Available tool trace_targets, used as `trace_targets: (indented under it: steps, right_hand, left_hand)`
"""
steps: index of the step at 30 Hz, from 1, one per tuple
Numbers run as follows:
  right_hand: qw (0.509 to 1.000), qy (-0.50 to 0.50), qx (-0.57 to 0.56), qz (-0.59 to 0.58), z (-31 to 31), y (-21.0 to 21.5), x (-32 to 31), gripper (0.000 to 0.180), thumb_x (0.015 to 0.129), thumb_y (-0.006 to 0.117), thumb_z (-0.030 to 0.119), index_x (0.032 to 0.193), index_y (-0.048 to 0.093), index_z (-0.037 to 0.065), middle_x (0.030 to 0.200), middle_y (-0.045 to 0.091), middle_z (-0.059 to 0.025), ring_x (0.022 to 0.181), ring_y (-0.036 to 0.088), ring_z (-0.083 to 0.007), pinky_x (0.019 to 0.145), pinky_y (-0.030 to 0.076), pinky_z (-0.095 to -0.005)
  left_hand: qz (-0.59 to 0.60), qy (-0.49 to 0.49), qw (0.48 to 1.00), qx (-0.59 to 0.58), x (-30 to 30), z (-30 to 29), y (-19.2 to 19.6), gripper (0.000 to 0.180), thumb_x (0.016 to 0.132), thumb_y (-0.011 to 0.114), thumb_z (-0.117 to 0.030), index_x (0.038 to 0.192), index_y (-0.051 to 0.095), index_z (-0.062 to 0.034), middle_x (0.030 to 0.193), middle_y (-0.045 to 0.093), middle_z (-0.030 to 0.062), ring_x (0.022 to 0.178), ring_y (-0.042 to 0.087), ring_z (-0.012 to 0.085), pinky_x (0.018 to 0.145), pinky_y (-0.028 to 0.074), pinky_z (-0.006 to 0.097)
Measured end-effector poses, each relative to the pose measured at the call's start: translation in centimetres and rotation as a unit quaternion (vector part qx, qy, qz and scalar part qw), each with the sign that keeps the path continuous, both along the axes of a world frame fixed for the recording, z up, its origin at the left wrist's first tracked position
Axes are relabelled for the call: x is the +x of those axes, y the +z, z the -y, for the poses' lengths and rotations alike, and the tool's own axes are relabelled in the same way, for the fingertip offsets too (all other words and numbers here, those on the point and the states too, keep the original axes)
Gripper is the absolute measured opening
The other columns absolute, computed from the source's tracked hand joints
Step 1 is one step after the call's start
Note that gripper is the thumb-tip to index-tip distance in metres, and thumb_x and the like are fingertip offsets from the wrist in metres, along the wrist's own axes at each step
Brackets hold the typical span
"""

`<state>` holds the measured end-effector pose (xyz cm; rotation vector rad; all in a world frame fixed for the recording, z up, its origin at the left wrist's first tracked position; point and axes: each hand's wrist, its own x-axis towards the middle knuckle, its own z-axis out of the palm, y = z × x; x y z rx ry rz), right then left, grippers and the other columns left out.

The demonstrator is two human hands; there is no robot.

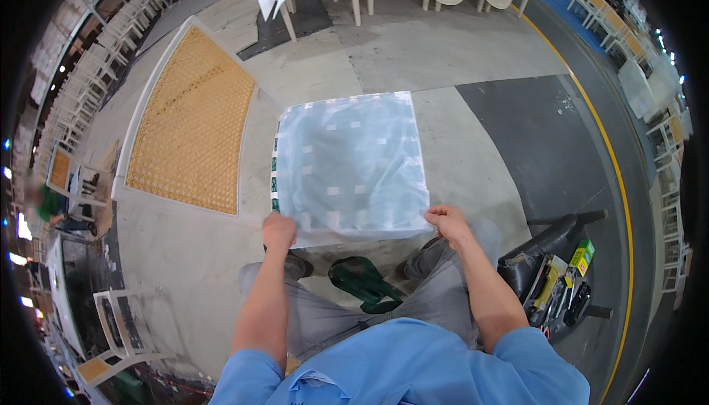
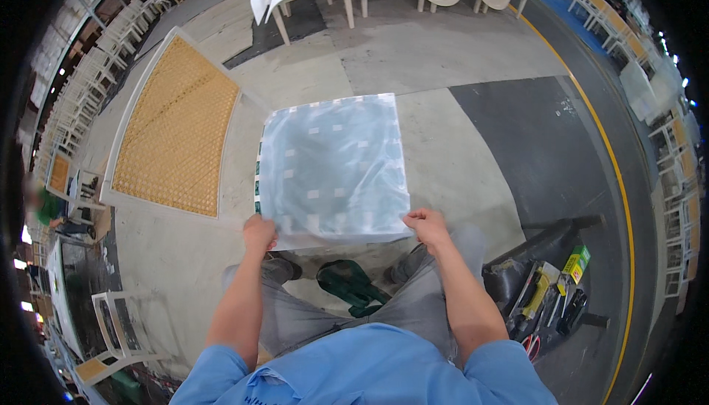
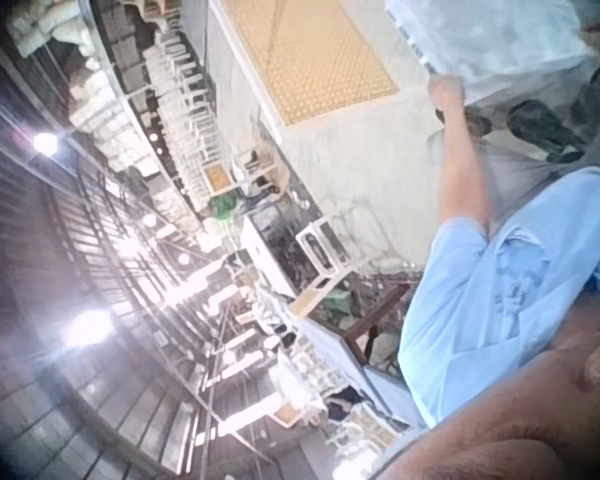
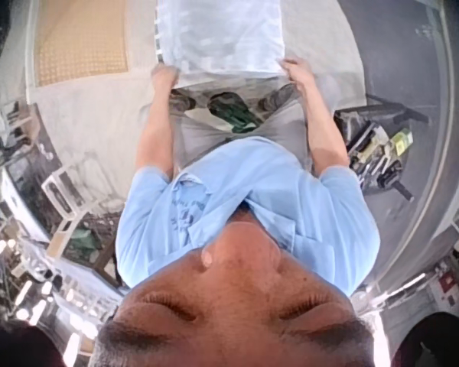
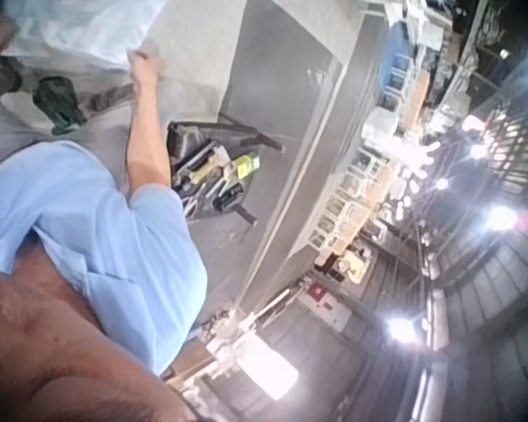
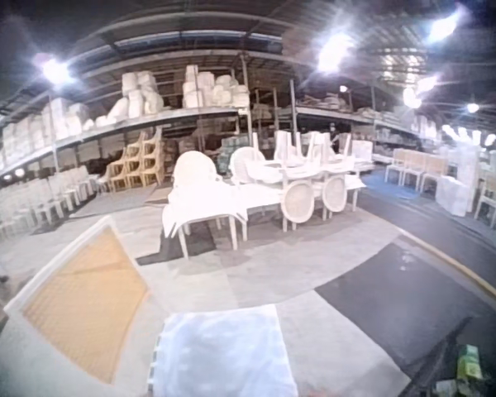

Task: The person sits on the floor and attaches a green woven seat to a white chair frame using a staple gun. They then place a translucent protective sheet over the seat and staple it in place. Finally, they secure the chair with green straps.

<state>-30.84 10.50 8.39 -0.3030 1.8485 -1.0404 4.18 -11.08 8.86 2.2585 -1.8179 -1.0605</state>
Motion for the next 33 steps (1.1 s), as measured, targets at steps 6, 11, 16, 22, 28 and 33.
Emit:
trace_targets:
  steps: [6,11,16,22,28,33]
  right_hand:
    - [0.996,-0.004,-0.008,-0.089,2.9,0.3,0.4,0.024,0.086,0.08,0.021,0.101,0.071,0.005,0.079,0.065,-0.0057,0.063,0.057,-0.0141,0.049,0.041,-0.0304]
    - [0.993,0.084,0.072,0.038,2.7,0.9,-0.3,0.022,0.089,0.079,0.022,0.1,0.067,0.007,0.067,0.049,0.002,0.053,0.043,-0.0115,0.046,0.035,-0.0315]
    - [0.982,0.109,0.112,0.104,1.4,1.8,-1.0,0.021,0.093,0.076,0.027,0.095,0.065,0.01,0.062,0.041,0.0056,0.05,0.035,-0.0101,0.046,0.031,-0.0311]
    - [0.983,0.121,0.103,0.096,1.3,3.6,-2.4,0.022,0.096,0.073,0.03,0.099,0.064,0.011,0.063,0.042,0.0063,0.05,0.035,-0.0094,0.048,0.033,-0.0313]
    - [0.988,0.005,-0.024,0.151,2.7,4.6,-2.6,0.022,0.101,0.065,0.031,0.103,0.06,0.009,0.084,0.064,-0.0032,0.056,0.05,-0.0123,0.055,0.052,-0.0347]
    - [0.974,-0.119,-0.1,0.163,3.5,3.3,-1.3,0.019,0.097,0.07,0.018,0.103,0.056,0.006,0.088,0.066,-0.0089,0.064,0.064,-0.0194,0.06,0.06,-0.0375]
  left_hand:
    - [-0.038,0.005,0.999,-0.013,0.6,-0.3,0.9,0.019,0.093,0.055,-0.016,0.097,0.059,0.0022,0.067,0.068,0.0118,0.047,0.065,0.0209,0.046,0.051,0.035]
    - [-0.102,0.032,0.994,0.012,0.6,-0.2,1.0,0.021,0.095,0.06,-0.019,0.097,0.06,0.002,0.067,0.068,0.0114,0.046,0.063,0.0193,0.041,0.048,0.034]
    - [-0.184,0.083,0.979,0.01,1.2,-0.4,0.9,0.023,0.095,0.065,-0.022,0.097,0.06,0.0007,0.068,0.066,0.0107,0.045,0.06,0.0178,0.038,0.045,0.033]
    - [-0.312,0.187,0.93,0.044,1.2,0.0,1.7,0.027,0.098,0.066,-0.025,0.108,0.056,-0.0024,0.078,0.068,0.0101,0.053,0.064,0.0186,0.044,0.049,0.032]
    - [-0.453,0.264,0.851,0.03,0.9,1.5,2.5,0.032,0.099,0.066,-0.022,0.12,0.049,-0.0042,0.098,0.068,0.015,0.071,0.07,0.0265,0.057,0.059,0.038]
    - [-0.418,0.252,0.865,-0.114,0.0,2.1,2.2,0.035,0.094,0.067,-0.008,0.122,0.048,-0.0027,0.104,0.066,0.0187,0.084,0.071,0.0332,0.063,0.06,0.041]
